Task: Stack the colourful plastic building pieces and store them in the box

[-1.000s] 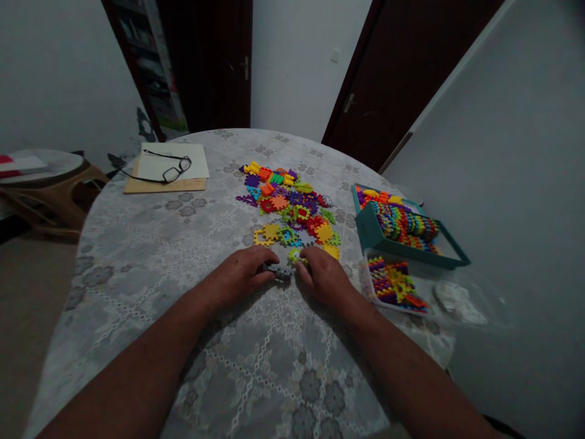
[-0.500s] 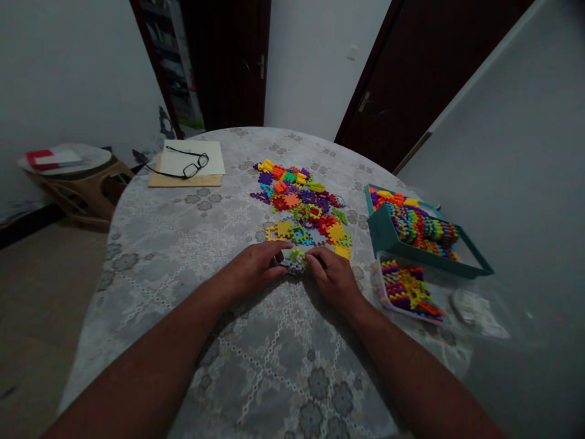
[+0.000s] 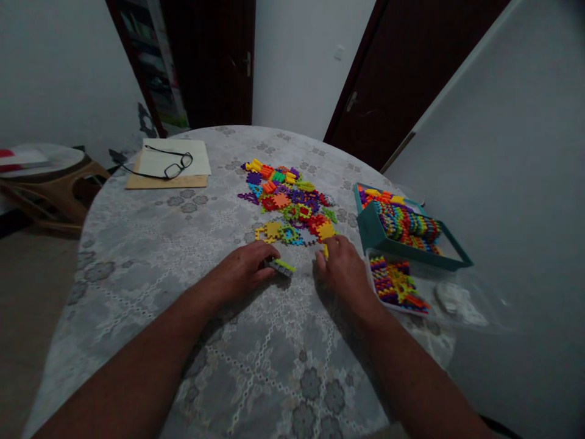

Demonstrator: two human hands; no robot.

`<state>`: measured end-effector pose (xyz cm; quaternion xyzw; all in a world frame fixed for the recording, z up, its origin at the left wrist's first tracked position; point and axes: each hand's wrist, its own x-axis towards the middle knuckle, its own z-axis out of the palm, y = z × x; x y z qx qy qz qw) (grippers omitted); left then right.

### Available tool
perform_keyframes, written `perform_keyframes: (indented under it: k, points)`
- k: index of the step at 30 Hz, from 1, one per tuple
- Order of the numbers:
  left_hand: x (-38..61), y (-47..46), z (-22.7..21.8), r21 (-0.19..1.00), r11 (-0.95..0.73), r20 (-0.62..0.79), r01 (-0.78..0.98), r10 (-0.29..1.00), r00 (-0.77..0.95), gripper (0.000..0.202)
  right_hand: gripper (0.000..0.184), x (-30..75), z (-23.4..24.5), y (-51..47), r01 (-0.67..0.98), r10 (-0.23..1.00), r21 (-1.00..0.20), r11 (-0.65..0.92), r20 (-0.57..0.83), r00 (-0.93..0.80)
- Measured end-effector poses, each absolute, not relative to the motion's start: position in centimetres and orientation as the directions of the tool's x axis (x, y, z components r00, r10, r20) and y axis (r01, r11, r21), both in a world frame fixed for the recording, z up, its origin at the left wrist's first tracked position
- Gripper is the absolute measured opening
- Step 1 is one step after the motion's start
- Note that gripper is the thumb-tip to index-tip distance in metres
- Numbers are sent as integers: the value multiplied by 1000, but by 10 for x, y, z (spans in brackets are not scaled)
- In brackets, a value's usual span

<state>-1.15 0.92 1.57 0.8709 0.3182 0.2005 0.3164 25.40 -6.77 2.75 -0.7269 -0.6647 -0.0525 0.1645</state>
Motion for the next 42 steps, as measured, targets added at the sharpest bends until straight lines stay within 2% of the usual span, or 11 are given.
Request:
perform_keyframes:
  k: [2, 5, 11, 14, 18, 22, 25, 30, 34, 39, 42]
  points:
    - [-12, 10, 14, 685, -597, 150, 418, 676, 721, 14, 31, 258, 31, -68, 983, 956, -60, -176, 227, 185]
    - [-12, 9, 16, 692, -588, 141, 418, 679, 720, 15, 32, 257, 34, -68, 968, 965, 33, -248, 96, 243]
    - [-11, 5, 23, 696, -563, 78, 446, 677, 732, 14, 32, 251, 31, -69, 978, 981, 88, -189, 58, 184]
    - [-11, 5, 24, 704, -552, 70, 447, 680, 730, 15, 26, 248, 28, -70, 997, 993, -8, -76, 93, 77]
    - [-10, 6, 23, 715, -550, 91, 432, 686, 722, 18, 24, 243, 21, -67, 964, 986, -252, 88, 160, -49]
    - [-10, 6, 22, 730, -549, 109, 407, 682, 724, 17, 25, 232, 16, -66, 820, 961, -523, 231, 255, -108]
    - [-10, 6, 22, 740, -546, 126, 393, 686, 716, 26, 29, 223, 18, -69, 717, 953, -640, 275, 279, -116]
    - [-10, 5, 22, 761, -500, 100, 414, 721, 686, 44, 28, 220, 17, -70, 624, 954, -728, 284, 283, -104]
    - [-11, 5, 23, 774, -473, 79, 422, 733, 676, 52, 28, 224, 12, -68, 620, 953, -734, 279, 290, -86]
    - [-12, 6, 21, 739, -541, 124, 401, 694, 709, 33, 32, 226, 13, -70, 574, 943, -748, 333, 276, -188]
    - [-12, 7, 21, 715, -569, 137, 406, 683, 717, 24, 34, 230, 11, -65, 635, 934, -699, 329, 338, -113]
